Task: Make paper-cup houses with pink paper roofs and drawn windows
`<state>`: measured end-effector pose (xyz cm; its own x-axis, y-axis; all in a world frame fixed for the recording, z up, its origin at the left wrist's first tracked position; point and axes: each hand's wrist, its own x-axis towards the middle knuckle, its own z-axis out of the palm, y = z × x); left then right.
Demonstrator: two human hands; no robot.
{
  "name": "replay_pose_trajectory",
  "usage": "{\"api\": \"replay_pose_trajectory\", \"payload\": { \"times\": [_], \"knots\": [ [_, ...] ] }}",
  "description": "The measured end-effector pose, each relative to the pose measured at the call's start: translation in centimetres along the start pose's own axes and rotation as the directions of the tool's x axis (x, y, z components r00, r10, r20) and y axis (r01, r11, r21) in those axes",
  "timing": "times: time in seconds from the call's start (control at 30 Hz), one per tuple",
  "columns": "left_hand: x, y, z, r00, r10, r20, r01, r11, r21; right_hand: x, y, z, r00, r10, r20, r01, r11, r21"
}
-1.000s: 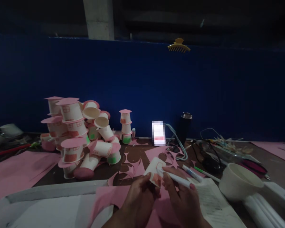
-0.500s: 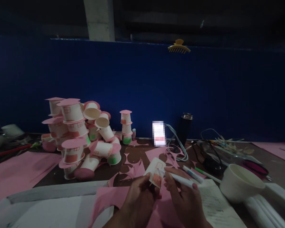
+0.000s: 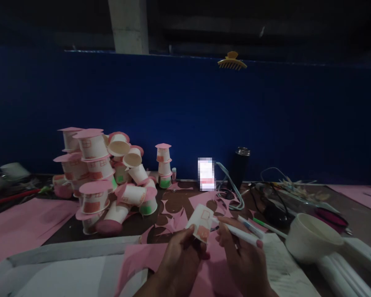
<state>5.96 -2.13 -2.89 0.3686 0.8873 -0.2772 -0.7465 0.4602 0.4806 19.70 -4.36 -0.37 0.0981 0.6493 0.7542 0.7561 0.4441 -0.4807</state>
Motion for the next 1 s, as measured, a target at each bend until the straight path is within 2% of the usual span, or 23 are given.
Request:
{"api": "replay_pose_trajectory", "payload": {
  "times": [0.1,0.37,0.8,1.0],
  "knots": [
    [-0.07,-0.02,0.21,1.0,0.01,0.013,-0.01,1.0,-0.01,0.18,0.03,-0.2,0.999,0.049,-0.011,-0.049,0.999,-0.021],
    [-0.2,0.12,0.45,1.0,-0.009,0.009,0.009,0.999,-0.031,-0.05,0.65,-0.1,0.998,0.048,-0.032,-0.05,0.996,-0.074],
    [-0.28,0.01,0.35,1.0,-0.011,0.022,0.011,1.0,-0.013,0.17,0.11,-0.21,1.0,-0.008,-0.027,0.007,0.999,-0.044],
    [-0.1,-0.07,0.16,0.999,0.012,0.039,-0.01,0.999,-0.041,0.11,0.15,-0.19,1.0,0.009,-0.024,-0.013,0.99,-0.14]
  ]
}}
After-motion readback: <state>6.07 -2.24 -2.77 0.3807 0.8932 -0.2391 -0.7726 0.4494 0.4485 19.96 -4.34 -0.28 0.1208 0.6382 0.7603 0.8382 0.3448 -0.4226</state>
